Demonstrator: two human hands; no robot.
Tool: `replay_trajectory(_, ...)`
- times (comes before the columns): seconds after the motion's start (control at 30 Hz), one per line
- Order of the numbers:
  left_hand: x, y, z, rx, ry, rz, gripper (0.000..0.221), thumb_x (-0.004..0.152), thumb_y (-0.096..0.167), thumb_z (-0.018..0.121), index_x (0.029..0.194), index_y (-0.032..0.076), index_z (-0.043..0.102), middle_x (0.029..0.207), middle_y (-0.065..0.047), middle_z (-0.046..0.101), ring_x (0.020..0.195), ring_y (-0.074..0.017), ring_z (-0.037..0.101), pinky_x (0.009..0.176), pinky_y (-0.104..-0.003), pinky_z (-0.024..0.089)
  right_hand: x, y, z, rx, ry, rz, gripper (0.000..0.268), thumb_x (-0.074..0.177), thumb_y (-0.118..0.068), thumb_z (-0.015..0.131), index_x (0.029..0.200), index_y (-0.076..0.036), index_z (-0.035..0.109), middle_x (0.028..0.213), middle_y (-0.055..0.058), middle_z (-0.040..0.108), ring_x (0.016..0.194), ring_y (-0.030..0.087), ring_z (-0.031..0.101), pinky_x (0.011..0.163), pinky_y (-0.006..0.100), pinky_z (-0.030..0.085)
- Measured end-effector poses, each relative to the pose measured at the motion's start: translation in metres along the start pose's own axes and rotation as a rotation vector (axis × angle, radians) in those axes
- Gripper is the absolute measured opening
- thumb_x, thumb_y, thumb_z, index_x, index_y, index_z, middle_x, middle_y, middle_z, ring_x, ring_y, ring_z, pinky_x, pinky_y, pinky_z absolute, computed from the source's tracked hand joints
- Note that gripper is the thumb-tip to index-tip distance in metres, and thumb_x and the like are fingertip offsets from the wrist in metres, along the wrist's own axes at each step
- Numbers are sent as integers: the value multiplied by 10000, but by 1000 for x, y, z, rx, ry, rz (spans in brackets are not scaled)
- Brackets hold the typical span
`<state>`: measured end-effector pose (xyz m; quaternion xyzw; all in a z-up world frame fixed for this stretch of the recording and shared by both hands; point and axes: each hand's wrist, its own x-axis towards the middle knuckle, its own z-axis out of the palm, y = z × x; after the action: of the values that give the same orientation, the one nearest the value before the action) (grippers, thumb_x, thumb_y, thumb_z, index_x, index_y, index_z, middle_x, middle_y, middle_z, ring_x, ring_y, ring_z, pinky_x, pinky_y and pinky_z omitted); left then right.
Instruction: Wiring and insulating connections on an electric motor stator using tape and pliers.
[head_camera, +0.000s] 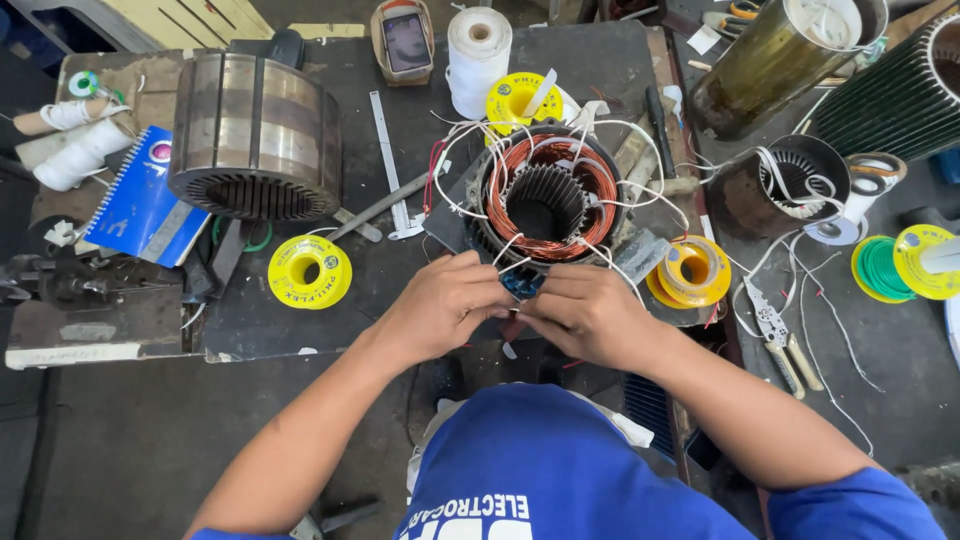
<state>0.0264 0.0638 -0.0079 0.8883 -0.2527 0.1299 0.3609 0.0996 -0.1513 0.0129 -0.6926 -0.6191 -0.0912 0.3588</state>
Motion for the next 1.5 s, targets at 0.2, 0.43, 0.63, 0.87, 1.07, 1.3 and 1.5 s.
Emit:
replay_trajectory(0.2,2,-9,3,-26,-47,11,137,946,214,649,810,197,654,694,45,571,730,-194,559,678,-310,462,-5,0,-13,55,-26,13,83,854,-32,706,774,-17,693,670,109,632,595,279,619,504,362,516)
replay_trajectory(0.43,6,-4,3,1,-40,4,127,935,228,668,819,186,638,692,41,558,735,-200,561,666,-323,450,14,-8,-19,33,-52,-4,98,844,-90,746,878,-5,712,722,134,667,659,283,648,544,370,528)
replay_trajectory(0.63,1,-9,5,-3,-72,14,113,946,207,644,837,175,642,696,19,554,736,-219,563,680,-337,452,6,1,-13,53,-42,-39,69,826,-1,720,770,10,681,645,117,628,590,279,629,487,354,519)
replay_trajectory(0.87,6,-13,-1,-7,-96,36,151,971,211,608,824,180,622,682,38,514,708,-200,540,672,-315,443,-4,15,-16,136,-24,-34,98,867,-12,689,771,6,685,635,123,609,578,292,623,481,354,515)
replay_trajectory(1.07,10,-12,-10,-2,-104,26,126,946,185,629,820,181,629,677,34,519,708,-205,544,674,-328,432,11,12,-29,235,4,1,99,857,-56,736,858,40,711,669,153,639,597,316,639,517,374,532)
replay_trajectory(1.3,13,-8,-7,7,-95,42,132,913,181,662,792,188,608,681,33,517,718,-210,546,686,-340,424,8,13,-19,147,17,-39,72,848,-34,735,795,8,711,662,120,652,584,279,638,492,347,530)
replay_trajectory(1.5,15,-9,-8,-16,-127,53,154,940,190,623,788,193,597,677,36,508,705,-206,540,682,-330,417,-1,18,-15,163,34,-45,112,883,-58,707,784,-7,697,666,113,644,600,289,643,482,363,525)
